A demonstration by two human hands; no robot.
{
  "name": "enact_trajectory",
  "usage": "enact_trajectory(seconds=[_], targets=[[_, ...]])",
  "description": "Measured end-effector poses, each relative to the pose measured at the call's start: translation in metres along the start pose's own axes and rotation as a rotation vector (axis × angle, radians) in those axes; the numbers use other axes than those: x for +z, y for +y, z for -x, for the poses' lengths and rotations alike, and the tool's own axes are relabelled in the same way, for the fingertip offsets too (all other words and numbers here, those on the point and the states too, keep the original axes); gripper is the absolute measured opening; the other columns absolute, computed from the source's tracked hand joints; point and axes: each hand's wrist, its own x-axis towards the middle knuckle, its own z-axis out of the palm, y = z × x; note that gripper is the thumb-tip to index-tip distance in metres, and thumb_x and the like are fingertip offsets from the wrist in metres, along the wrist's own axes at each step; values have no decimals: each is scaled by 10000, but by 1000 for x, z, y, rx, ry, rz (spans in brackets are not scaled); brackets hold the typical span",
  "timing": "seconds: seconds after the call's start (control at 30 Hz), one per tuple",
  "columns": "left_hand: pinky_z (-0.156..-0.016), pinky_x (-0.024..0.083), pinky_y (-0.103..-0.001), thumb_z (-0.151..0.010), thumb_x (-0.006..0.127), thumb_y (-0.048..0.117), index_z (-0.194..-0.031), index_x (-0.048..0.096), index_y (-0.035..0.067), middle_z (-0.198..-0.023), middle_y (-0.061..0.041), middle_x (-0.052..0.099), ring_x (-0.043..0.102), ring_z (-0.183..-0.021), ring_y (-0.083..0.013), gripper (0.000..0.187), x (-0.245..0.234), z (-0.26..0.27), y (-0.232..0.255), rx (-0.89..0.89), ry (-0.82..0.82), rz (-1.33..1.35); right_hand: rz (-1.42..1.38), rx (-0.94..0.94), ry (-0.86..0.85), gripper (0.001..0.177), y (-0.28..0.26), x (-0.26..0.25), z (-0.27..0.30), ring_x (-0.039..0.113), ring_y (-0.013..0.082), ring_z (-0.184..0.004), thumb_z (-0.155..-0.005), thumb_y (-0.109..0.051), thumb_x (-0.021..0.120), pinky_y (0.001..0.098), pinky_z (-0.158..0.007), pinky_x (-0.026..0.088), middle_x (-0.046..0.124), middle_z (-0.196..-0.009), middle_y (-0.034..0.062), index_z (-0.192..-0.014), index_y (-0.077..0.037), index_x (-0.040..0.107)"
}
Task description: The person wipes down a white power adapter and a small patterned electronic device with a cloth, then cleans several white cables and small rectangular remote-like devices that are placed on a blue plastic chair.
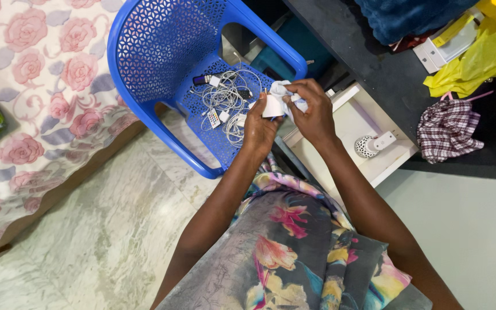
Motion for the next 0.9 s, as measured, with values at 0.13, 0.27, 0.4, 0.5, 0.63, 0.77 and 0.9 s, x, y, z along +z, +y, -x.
enact_trajectory(seconds=[0.13, 0.27, 0.4, 0.5, 0.63, 0.77, 0.9], targets=[[-810, 545, -353, -1068, 556, 299, -1285, 599, 28, -1148, -97, 654, 629, -996, -196, 350, -10, -9, -2, 32, 5, 76, 18, -49, -1, 210, -5, 10, 12, 678, 300, -1067, -907, -42, 787, 395, -903, 537, 681, -1112, 129, -1103, -29, 716], [-923, 581, -347, -1056, 507, 225, -1331, 584, 5, -1234, -95, 671, 653, -1089, -196, 361, -19, -11, 8, 79, 66, 100, 43, -61, -81, 219, -18, 12, 28, 667, 309, -1046, -878, -49, 791, 399, -869, 533, 680, -1106, 136, -1094, -56, 755], [-705, 531, -371, -1059, 534, 361, -1300, 613, 55, -1079, -90, 657, 635, -907, -209, 397, -12, -1, 13, 36, -96, 23, 36, -68, -70, 228, -18, 7, 21, 670, 307, -1067, -880, -42, 787, 396, -881, 534, 683, -1110, 129, -1104, -50, 752], [-726, 497, -313, -1030, 577, 366, -1264, 612, 80, -1117, -57, 677, 640, -934, -162, 371, 2, 7, 13, -8, -27, 12, 43, -38, -24, 215, -13, 4, 7, 682, 291, -1064, -905, -43, 780, 386, -889, 539, 684, -1121, 124, -1116, -41, 737], [-705, 480, -299, -999, 661, 376, -1207, 615, 111, -1056, -15, 662, 620, -904, -122, 340, 10, 16, 20, -25, -12, -49, 21, -37, -9, 218, -17, 10, 10, 684, 292, -1064, -902, -38, 774, 391, -895, 537, 682, -1121, 131, -1115, -31, 729], [-760, 518, -346, -968, 766, 273, -1145, 591, 121, -1001, -23, 629, 612, -900, -149, 291, 6, 15, 24, 94, -9, -89, 4, -56, -59, 195, -23, 17, 29, 680, 298, -1059, -909, -54, 794, 389, -884, 540, 681, -1105, 127, -1090, -30, 729], [-740, 505, -359, -947, 782, 264, -1104, 588, 127, -992, -40, 631, 616, -894, -166, 284, 4, 17, 25, 69, 12, -40, 2, -74, -83, 214, -23, 15, 28, 682, 299, -1063, -888, -54, 800, 380, -877, 542, 679, -1125, 130, -1091, -32, 736]])
